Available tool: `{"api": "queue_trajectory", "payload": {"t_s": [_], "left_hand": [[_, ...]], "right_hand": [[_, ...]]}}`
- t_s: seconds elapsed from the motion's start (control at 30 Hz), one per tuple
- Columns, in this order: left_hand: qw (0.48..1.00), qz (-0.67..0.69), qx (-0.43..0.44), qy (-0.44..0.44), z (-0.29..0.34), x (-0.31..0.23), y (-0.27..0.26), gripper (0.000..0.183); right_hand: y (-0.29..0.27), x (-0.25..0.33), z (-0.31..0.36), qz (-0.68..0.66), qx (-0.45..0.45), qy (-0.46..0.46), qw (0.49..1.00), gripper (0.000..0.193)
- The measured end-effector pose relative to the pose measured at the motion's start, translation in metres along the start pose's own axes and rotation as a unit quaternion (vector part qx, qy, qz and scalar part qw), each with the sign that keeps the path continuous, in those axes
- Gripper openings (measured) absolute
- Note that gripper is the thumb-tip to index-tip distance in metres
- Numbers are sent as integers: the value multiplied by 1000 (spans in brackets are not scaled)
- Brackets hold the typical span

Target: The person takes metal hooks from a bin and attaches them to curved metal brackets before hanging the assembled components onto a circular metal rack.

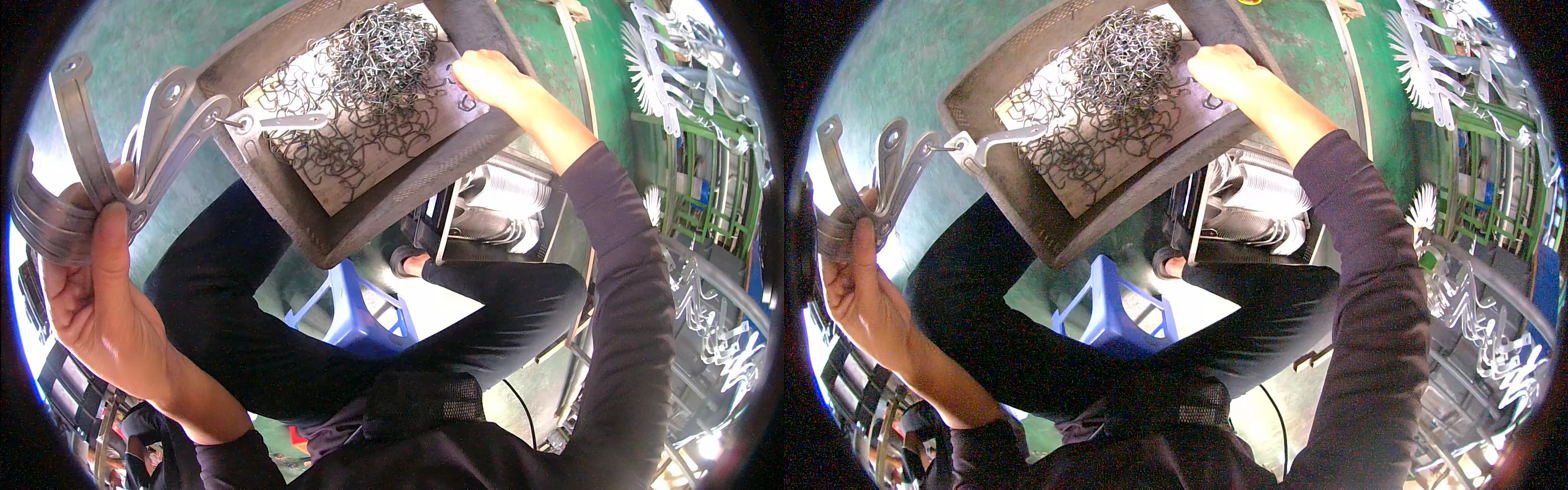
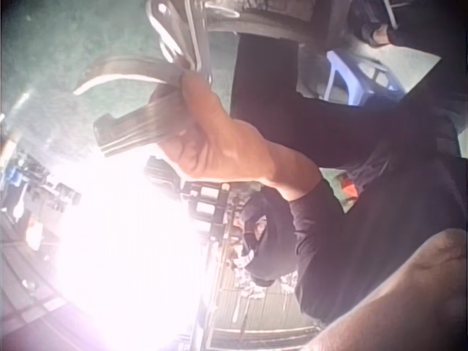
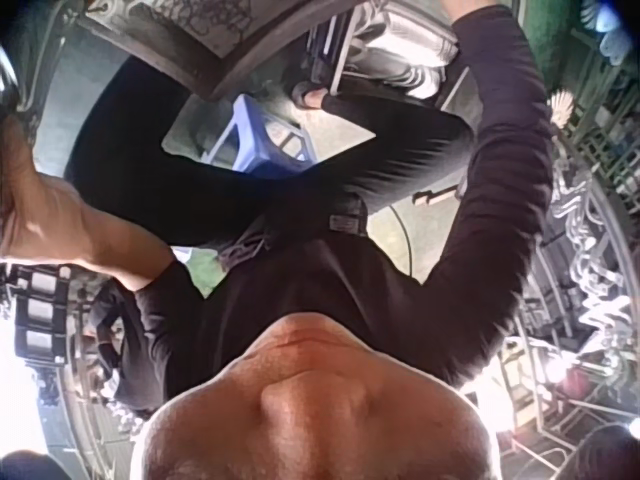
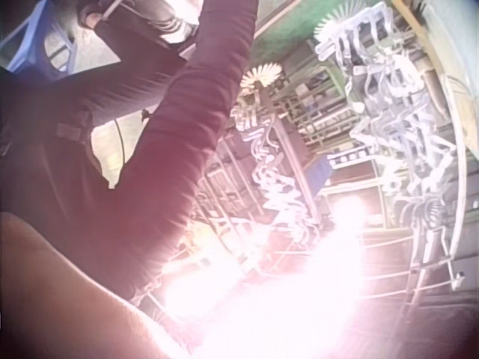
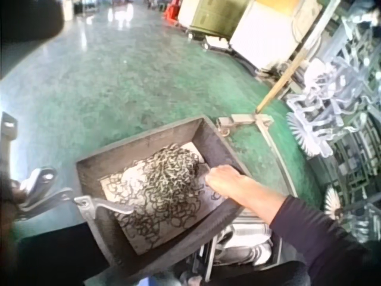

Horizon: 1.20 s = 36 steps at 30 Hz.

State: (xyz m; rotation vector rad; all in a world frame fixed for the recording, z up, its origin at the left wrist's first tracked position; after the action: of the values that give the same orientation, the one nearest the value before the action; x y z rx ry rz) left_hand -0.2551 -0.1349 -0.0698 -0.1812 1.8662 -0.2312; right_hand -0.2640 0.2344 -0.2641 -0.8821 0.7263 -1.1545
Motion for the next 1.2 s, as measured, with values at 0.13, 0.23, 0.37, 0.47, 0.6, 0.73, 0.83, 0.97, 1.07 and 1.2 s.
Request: {"api": "queue_trajectory", "payload": {"t_s": [0.13,0.23,0.37,0.47,0.6,0.73,0.83,0.97,1.07,1.2], "left_hand": [[1000,4,2,3,1,-3,-1,23],[1000,24,6,1,2,-8,3,21],[999,44,-12,-26,10,-20,12,20],[997,70,16,-27,18,-32,19,21],[991,96,59,-66,31,-63,31,22],[981,103,143,-79,55,-93,43,23],[970,116,194,-86,81,-116,59,19],[960,114,240,-87,120,-115,69,18],[962,69,255,-70,146,-108,71,17],[960,54,270,-43,170,-117,76,17]], "right_hand": [[6,16,4,79,49,-38,995,12],[0,13,11,1,-25,-48,999,11],[-24,-12,28,-291,-90,66,950,14],[-49,-1,60,-517,-93,87,846,14],[-104,23,125,-632,-195,78,746,26],[-148,56,189,-709,-279,25,647,25],[-170,86,236,-724,-308,-3,617,25],[-178,124,265,-759,-293,-50,579,25],[-164,137,278,-787,-267,-29,555,27],[-137,140,294,-794,-240,4,559,27]]}}
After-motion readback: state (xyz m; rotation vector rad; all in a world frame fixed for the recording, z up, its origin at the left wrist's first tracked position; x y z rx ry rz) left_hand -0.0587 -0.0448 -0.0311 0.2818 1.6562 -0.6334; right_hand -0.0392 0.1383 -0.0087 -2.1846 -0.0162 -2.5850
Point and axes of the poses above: each hand's wrist, its own z-axis away from the middle knuckle, its own y-axis out of the palm, x = y × z, the point moved 9 cm from there along -z, towards the middle knuckle, and after that the axes turned 2 degrees about -x, right-handed, at the moved point
